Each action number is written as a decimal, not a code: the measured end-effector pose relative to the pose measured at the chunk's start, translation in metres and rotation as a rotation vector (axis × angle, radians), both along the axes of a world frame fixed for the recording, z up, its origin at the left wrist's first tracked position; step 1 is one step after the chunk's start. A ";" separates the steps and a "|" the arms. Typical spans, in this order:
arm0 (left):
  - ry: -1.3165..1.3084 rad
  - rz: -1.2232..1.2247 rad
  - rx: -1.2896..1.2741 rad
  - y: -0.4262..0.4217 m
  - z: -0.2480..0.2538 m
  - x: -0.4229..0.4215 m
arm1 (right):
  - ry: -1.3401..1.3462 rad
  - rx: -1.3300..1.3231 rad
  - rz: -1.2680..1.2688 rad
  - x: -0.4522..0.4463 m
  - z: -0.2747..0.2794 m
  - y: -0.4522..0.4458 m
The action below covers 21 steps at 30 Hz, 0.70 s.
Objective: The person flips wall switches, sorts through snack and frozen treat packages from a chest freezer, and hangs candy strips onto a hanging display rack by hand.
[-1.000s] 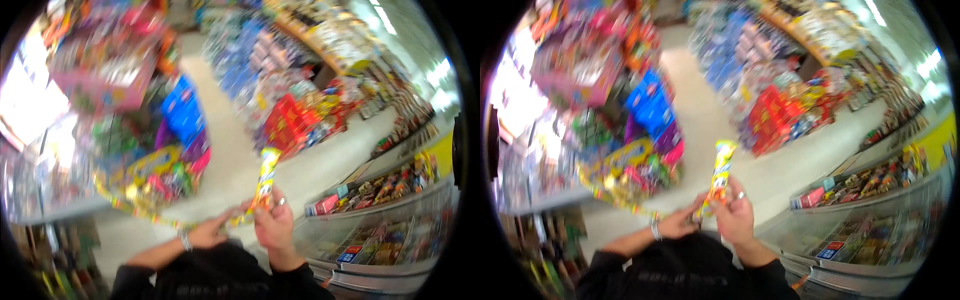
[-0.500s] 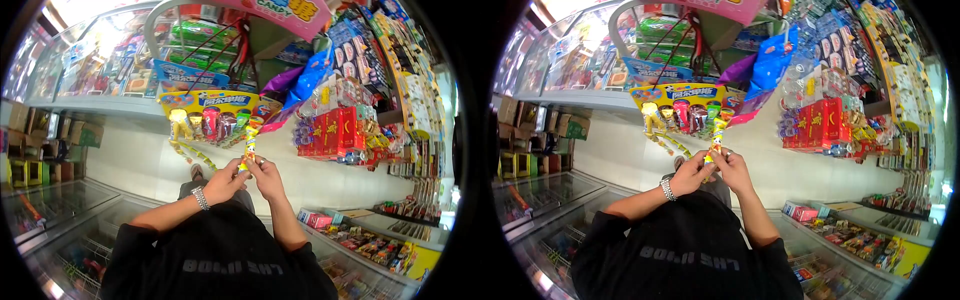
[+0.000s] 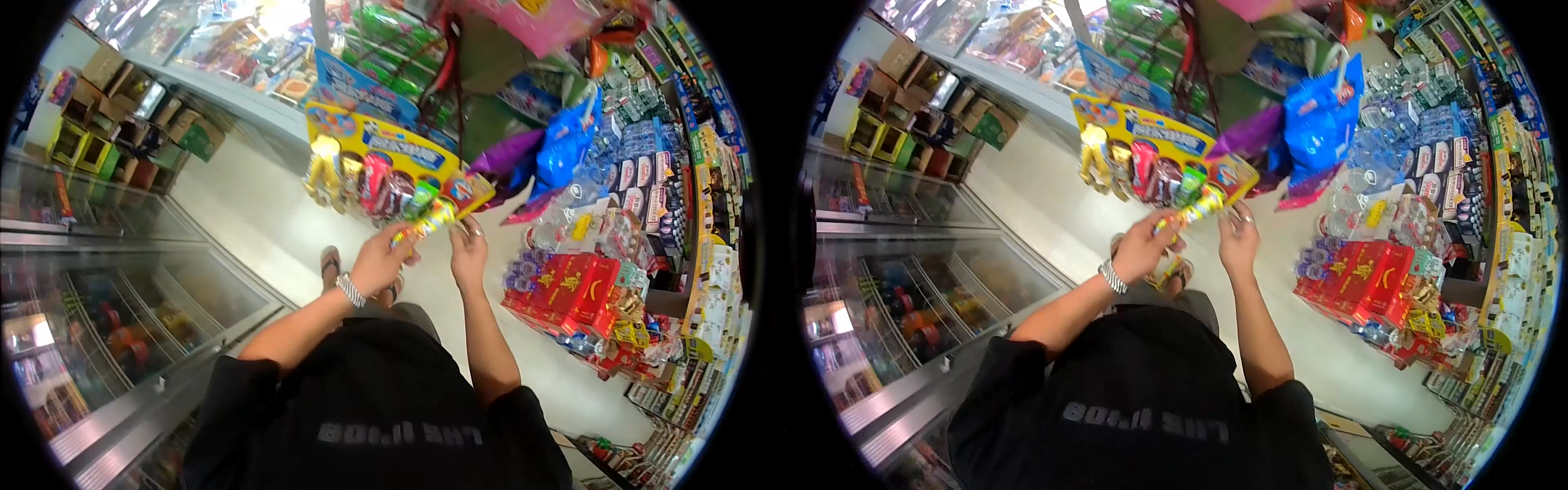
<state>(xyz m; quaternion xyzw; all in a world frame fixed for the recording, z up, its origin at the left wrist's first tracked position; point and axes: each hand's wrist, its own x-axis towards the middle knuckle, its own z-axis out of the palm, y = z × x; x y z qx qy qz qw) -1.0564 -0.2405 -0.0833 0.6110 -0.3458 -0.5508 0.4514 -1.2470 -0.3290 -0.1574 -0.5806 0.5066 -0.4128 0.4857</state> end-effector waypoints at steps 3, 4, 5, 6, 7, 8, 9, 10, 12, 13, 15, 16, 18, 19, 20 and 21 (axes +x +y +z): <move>0.046 0.191 -0.014 -0.014 -0.012 -0.022 | -0.076 0.068 0.098 -0.008 0.013 -0.007; 0.048 0.202 -0.021 -0.018 -0.013 -0.025 | -0.128 0.079 0.168 -0.010 0.013 -0.012; 0.038 0.215 0.002 -0.020 -0.015 -0.026 | -0.034 -0.066 0.194 -0.012 0.015 -0.014; 0.027 0.232 0.025 -0.019 -0.018 -0.026 | -0.037 -0.069 0.211 -0.013 0.010 -0.015; 0.018 0.267 0.017 -0.018 -0.020 -0.027 | -0.120 -0.053 0.230 -0.016 0.005 -0.017; 0.015 0.281 0.019 -0.015 -0.023 -0.025 | -0.204 -0.033 0.245 -0.019 0.000 -0.019; 0.028 0.318 0.071 -0.010 -0.023 -0.022 | -0.209 -0.027 0.254 -0.021 0.005 -0.020; 0.042 0.353 0.122 -0.006 -0.024 -0.021 | -0.066 -0.146 0.372 -0.024 0.010 -0.022; 0.023 0.443 0.137 0.000 -0.018 -0.022 | 0.073 -0.252 0.492 -0.026 0.021 -0.023; -0.027 0.424 0.111 0.002 -0.005 -0.022 | 0.176 -0.323 0.543 -0.021 0.030 -0.023; -0.153 0.312 -0.003 0.000 -0.006 -0.026 | 0.151 -0.173 0.543 -0.006 0.051 -0.014; -0.151 0.311 0.014 -0.004 -0.010 -0.026 | 0.151 -0.156 0.544 -0.005 0.047 -0.014; -0.342 0.150 -0.070 -0.017 -0.014 -0.021 | 0.269 -0.478 0.682 0.001 0.044 -0.022; -0.341 0.101 0.089 -0.023 0.020 -0.016 | 0.311 -0.578 0.632 0.007 0.039 -0.022; -0.344 0.106 0.086 -0.029 0.013 -0.013 | 0.307 -0.584 0.635 0.009 0.037 -0.023; -0.412 0.095 -0.011 -0.035 0.008 -0.010 | 0.471 -0.557 0.598 0.014 0.040 -0.024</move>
